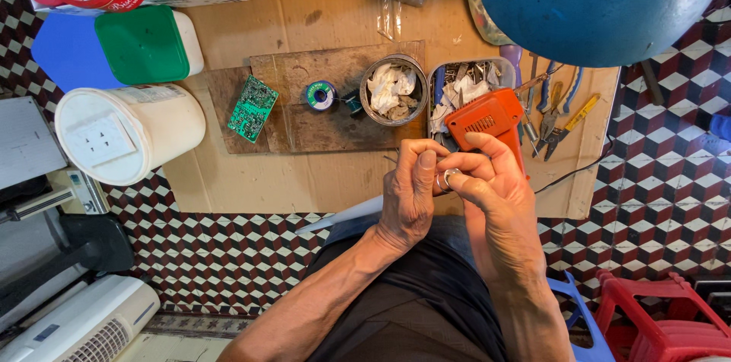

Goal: The person solders a wire to the metal holder of a long white tube lamp at a workbench, holding the joint with pliers while heating it with a soldering iron. They then apply hot glue to the fitting, manipulate the lamp socket by hand, and use a magnifying glass to view the small part.

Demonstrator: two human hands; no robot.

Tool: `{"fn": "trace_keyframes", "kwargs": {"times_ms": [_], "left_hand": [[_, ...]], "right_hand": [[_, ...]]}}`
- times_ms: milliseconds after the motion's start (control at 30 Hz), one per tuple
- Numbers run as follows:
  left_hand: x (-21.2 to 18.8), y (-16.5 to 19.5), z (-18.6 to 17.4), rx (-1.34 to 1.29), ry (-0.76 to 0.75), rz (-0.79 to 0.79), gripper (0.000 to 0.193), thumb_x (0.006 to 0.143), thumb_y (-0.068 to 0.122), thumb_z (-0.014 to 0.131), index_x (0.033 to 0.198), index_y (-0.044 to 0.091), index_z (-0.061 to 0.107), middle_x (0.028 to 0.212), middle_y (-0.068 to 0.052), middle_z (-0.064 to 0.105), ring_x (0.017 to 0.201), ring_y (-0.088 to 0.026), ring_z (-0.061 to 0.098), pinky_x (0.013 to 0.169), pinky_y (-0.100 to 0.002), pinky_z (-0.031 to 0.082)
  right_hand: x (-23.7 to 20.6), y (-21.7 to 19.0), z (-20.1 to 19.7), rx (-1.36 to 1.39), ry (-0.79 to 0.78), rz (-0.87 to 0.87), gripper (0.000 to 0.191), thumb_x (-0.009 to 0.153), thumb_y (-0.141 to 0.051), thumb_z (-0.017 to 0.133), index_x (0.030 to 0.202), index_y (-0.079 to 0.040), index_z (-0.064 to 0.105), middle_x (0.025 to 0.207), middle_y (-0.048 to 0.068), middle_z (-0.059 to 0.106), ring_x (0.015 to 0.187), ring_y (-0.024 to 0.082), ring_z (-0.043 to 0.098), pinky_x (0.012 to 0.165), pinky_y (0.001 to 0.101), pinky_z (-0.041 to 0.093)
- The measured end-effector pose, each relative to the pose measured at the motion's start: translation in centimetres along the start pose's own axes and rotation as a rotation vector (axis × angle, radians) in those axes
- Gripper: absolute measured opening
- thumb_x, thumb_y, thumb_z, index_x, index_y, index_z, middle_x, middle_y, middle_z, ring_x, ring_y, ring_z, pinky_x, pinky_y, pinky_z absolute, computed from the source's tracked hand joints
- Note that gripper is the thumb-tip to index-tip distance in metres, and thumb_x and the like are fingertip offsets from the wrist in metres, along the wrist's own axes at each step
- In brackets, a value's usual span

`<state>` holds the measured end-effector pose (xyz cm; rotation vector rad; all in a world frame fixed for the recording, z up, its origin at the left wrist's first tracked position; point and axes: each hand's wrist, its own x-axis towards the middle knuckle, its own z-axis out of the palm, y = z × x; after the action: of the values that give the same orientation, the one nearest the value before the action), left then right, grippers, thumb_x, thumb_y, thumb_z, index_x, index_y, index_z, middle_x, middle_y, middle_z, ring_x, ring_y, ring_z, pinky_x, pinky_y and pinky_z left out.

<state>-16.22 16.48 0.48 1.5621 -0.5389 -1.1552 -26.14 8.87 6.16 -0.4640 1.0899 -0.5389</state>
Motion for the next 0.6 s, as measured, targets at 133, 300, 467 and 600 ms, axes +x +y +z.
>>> {"fn": "trace_keyframes", "kwargs": {"times_ms": [133,300,467,600], "left_hand": [[0.6,0.3,-0.1,0.052,-0.048,-0.02,0.03,0.113,0.033,0.038,0.115,0.007,0.054,0.076,-0.003,0.065,0.067,-0.007,0.065,0.06,-0.025,0.053],[1.6,0.7,-0.5,0.011,-0.1,-0.014,0.035,0.115,0.035,0.036,0.112,0.006,0.056,0.083,-0.006,0.068,0.074,-0.007,0.065,0.065,-0.025,0.054],[2.4,1.5,-1.1,-0.03,-0.164,-0.08,0.039,0.114,0.037,0.036,0.107,0.005,0.058,0.073,-0.006,0.066,0.063,-0.007,0.059,0.057,-0.025,0.048],[2.7,2.1,-1.5,-0.09,-0.24,-0.19,0.041,0.112,0.039,0.036,0.105,0.005,0.059,0.067,-0.004,0.064,0.052,-0.007,0.053,0.048,-0.026,0.042]], "right_hand": [[0.1,-0.4,0.3,-0.047,0.024,-0.016,0.056,0.088,0.002,0.065,0.14,0.001,0.045,0.104,0.01,0.068,0.099,0.016,0.063,0.105,0.0346,0.046],[0.0,-1.0,0.8,-0.09,0.082,-0.025,0.051,0.091,-0.005,0.06,0.139,0.003,0.045,0.105,0.012,0.07,0.1,0.015,0.063,0.1,0.0344,0.046],[0.1,-1.5,1.0,-0.083,0.073,-0.028,0.05,0.092,-0.008,0.058,0.139,0.004,0.044,0.106,0.014,0.071,0.1,0.016,0.064,0.097,0.0332,0.047],[0.4,-1.6,0.7,-0.052,0.051,0.024,0.048,0.09,-0.005,0.06,0.136,0.003,0.047,0.106,0.012,0.068,0.1,0.015,0.062,0.097,0.0316,0.047]]}}
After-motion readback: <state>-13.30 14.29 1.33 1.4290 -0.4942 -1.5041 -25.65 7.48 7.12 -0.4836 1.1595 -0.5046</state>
